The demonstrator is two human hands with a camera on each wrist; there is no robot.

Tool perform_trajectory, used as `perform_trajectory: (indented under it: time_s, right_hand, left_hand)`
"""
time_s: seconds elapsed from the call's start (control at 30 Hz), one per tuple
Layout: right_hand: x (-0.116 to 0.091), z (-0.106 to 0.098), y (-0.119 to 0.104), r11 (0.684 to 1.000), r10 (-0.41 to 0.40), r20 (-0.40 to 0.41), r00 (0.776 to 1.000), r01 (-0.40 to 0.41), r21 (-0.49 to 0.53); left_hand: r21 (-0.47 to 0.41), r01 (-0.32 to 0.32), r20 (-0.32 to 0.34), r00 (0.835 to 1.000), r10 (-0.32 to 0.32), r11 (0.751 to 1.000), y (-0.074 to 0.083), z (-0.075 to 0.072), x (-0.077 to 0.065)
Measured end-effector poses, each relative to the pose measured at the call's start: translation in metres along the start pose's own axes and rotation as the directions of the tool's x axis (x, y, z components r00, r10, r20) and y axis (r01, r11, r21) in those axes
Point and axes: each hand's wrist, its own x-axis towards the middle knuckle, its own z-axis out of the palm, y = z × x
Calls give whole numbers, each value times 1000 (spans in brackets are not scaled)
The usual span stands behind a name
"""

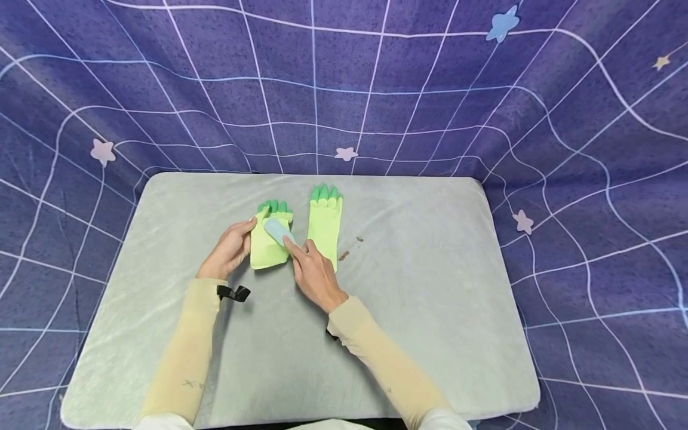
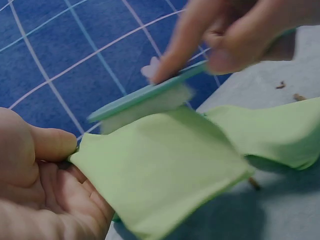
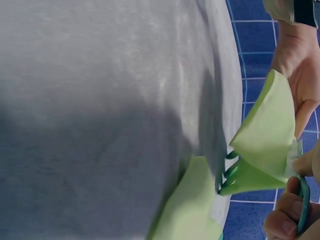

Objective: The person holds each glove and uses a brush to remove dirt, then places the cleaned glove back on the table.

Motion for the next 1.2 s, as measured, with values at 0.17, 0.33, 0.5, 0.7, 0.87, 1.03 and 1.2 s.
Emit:
perform_trajectory:
  time_s: [0.17, 0.33, 0.5, 0.7, 0.87, 1.03, 1.2]
  right_hand:
    - [-8, -1, 2, 1000, -23, -19, 1000, 24, 7]
    - [-4, -1, 3, 1000, -3, -2, 1000, 3, -1]
    - [7, -1, 0, 999, 38, 20, 999, -38, -10]
    - [6, -1, 0, 1000, 19, 18, 1000, -19, 0]
    - [-4, -2, 4, 1000, -16, 6, 1000, 16, 18]
    - [-13, -1, 8, 999, -40, -6, 999, 40, 28]
    - [-21, -1, 12, 997, -57, -54, 997, 60, 56]
  left_hand:
    - [-36, -7, 18, 1000, 8, 999, 3, -6, 0]
    - [37, -17, 0, 1000, 17, 999, -2, 1, 2]
    - [80, -7, 37, 999, 4, 997, -9, 11, 3]
    - [54, 7, 39, 999, -9, 999, -2, 6, 0]
    - [26, -5, 18, 1000, 5, 1000, 3, -1, -1]
    - [8, -12, -11, 1000, 12, 1000, 3, -6, -1]
    - [2, -14, -36, 999, 14, 1000, 0, -9, -2]
